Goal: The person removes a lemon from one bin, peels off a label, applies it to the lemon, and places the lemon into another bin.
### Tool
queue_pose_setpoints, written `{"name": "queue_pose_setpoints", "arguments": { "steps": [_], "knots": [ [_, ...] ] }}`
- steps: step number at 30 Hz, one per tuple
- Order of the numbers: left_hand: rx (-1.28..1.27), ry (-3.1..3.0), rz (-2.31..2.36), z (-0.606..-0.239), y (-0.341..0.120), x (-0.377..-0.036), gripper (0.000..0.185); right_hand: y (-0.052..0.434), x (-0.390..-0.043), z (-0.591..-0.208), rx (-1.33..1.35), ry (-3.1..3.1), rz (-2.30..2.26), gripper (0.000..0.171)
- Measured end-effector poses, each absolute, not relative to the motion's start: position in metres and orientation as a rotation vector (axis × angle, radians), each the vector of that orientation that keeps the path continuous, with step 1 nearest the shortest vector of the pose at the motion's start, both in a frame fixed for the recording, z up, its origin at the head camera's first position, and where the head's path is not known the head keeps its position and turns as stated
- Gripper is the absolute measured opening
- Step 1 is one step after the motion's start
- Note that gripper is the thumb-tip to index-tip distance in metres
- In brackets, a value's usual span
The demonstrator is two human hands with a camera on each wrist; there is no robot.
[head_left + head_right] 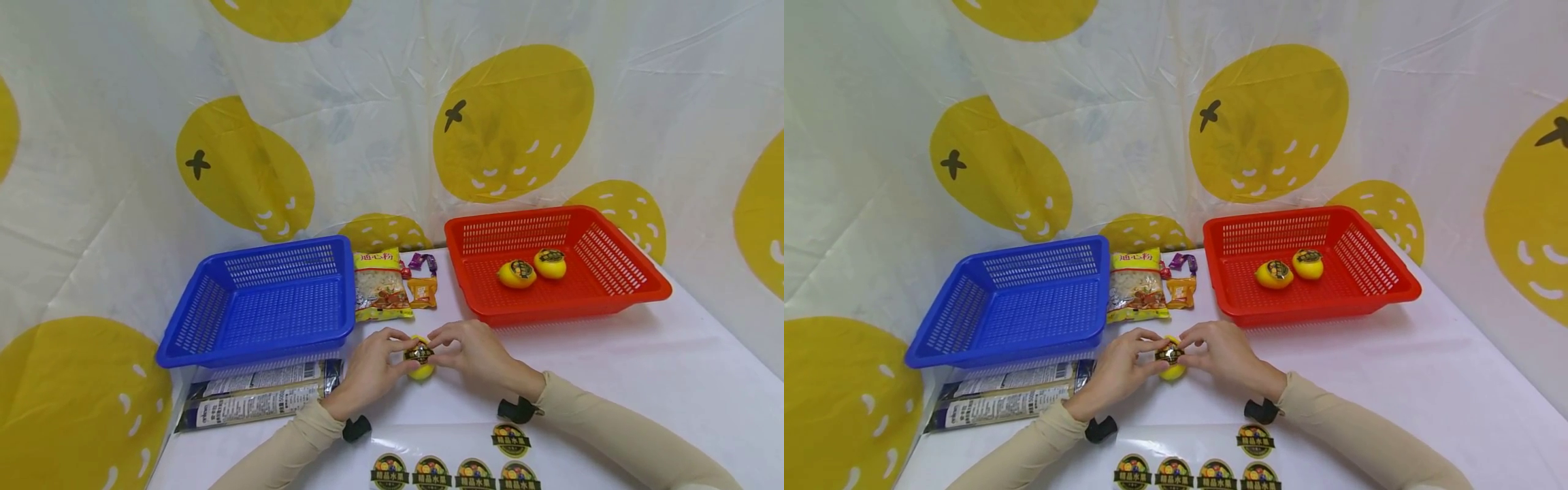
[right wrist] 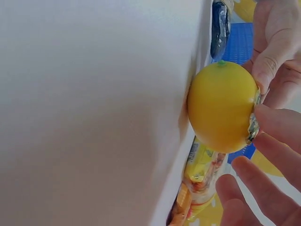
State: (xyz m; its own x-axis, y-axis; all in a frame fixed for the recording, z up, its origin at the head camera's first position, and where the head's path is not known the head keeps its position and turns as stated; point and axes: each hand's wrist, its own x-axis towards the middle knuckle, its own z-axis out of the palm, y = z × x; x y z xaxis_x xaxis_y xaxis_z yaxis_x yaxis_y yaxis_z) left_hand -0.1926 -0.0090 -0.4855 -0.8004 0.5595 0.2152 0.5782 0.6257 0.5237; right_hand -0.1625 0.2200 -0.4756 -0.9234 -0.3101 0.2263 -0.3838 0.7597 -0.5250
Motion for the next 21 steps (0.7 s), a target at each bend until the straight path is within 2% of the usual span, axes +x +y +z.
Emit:
{"name": "queue_pose_setpoints", "arguments": {
  "steps": [9,16,21],
  "knots": [
    [-0.96,-2.799,-0.976,-0.4866,-0.0092,-0.193,0.042,0.2204,-0.1613,-0.4773,0.588,-2.789,0.89,0.014],
    [-0.878,-2.72,-1.152,-0.4905,-0.0089,-0.1908,0.036,0.2221,-0.1618,-0.4792,0.562,-2.782,0.917,0.021],
    [-0.838,-2.702,-1.206,-0.4917,-0.0085,-0.1906,0.033,0.221,-0.1654,-0.48,0.571,-2.793,0.909,0.017]
  ]
}}
